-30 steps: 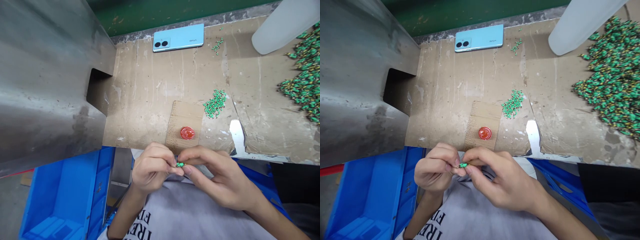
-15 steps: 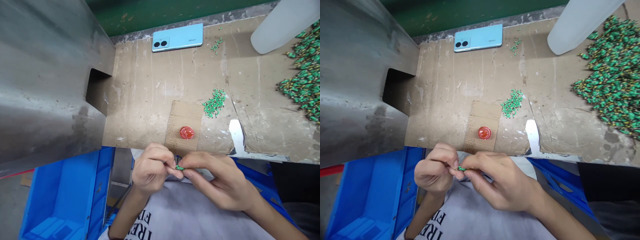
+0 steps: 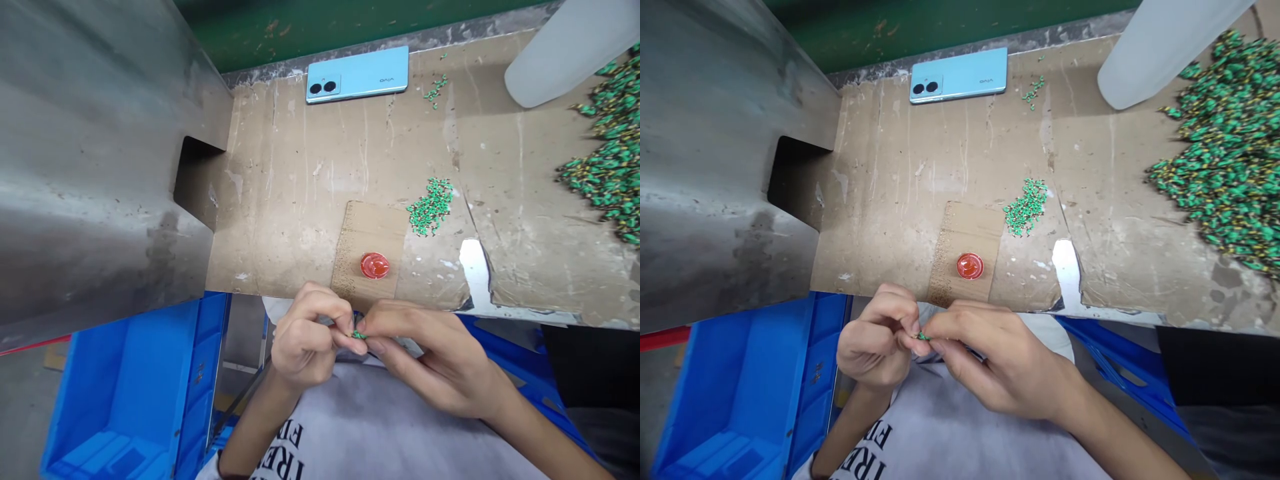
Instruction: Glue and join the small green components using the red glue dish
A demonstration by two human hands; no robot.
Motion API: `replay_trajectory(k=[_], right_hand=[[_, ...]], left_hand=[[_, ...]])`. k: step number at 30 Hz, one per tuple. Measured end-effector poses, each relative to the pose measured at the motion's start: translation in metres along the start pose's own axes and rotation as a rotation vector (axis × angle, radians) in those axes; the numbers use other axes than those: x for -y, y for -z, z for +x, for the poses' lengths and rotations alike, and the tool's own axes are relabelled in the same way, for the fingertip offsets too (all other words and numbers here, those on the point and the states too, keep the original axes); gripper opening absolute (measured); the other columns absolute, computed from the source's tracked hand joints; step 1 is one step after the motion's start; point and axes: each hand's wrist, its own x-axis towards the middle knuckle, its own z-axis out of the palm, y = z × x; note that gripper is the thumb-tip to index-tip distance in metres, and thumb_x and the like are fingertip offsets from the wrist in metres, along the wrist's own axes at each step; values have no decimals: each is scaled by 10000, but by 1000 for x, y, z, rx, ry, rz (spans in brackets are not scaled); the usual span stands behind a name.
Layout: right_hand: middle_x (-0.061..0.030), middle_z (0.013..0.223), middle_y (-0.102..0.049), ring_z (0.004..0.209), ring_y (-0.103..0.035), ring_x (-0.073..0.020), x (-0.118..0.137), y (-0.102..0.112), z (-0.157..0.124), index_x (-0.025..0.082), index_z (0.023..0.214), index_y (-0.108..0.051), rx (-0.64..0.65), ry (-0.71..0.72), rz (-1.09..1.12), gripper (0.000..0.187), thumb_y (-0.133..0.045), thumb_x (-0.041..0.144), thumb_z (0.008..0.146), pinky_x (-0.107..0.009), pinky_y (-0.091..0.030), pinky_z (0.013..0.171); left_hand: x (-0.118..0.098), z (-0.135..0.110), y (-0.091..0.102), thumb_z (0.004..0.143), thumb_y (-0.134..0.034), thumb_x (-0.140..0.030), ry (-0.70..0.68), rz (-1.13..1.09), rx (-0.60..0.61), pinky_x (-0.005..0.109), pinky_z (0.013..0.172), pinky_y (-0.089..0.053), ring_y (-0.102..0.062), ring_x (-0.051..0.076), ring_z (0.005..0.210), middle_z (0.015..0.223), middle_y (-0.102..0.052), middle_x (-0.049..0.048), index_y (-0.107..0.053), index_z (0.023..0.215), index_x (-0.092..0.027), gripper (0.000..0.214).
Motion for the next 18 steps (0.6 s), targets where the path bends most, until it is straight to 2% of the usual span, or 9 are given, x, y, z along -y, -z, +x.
replay_trajectory(k=[2,4,6,8,13,18], right_hand=[[-12,863,-732,744,-698,-148,-1,0,1,226,1112,-640,-39,36,-12,244,-537,31,1006,-255,-581,679],[-31,907,-744,807,-718,-160,-3,2,1,214,1125,-646,-88,81,-55,263,-561,10,983,-274,-607,730],[-51,956,-745,880,-728,-167,-6,4,0,198,1139,-644,-126,134,-105,289,-581,-17,956,-282,-621,775],[-63,987,-737,927,-729,-169,-8,6,-2,186,1137,-641,-142,175,-144,315,-589,-44,928,-283,-626,807],[-71,1001,-715,926,-719,-168,-10,8,-4,177,1132,-634,-140,205,-193,336,-586,-60,899,-291,-624,817],[-69,988,-715,899,-702,-163,-10,5,-2,184,1127,-625,-123,190,-215,327,-582,-54,906,-292,-614,802]], left_hand=[[0,1,-2,903,-800,-112,22,-50,-19,280,667,-538,-639,128,727,818,-673,-20,-624,877,-226,211],[0,2,-3,859,-859,-145,55,-83,-32,259,681,-565,-668,130,764,874,-683,-9,-666,1061,-227,291],[-1,1,-2,847,-883,-209,101,-63,-12,253,714,-583,-687,142,836,949,-693,24,-688,1148,-188,359],[-3,1,0,890,-842,-229,145,-33,40,265,749,-588,-689,155,882,985,-703,52,-725,1145,-159,288],[-11,1,4,898,-747,-91,200,-49,107,286,754,-570,-682,157,844,959,-732,62,-734,1139,-140,246],[-20,1,5,893,-678,-79,302,7,135,282,637,-538,-661,153,712,826,-715,28,-713,1113,-184,246]])
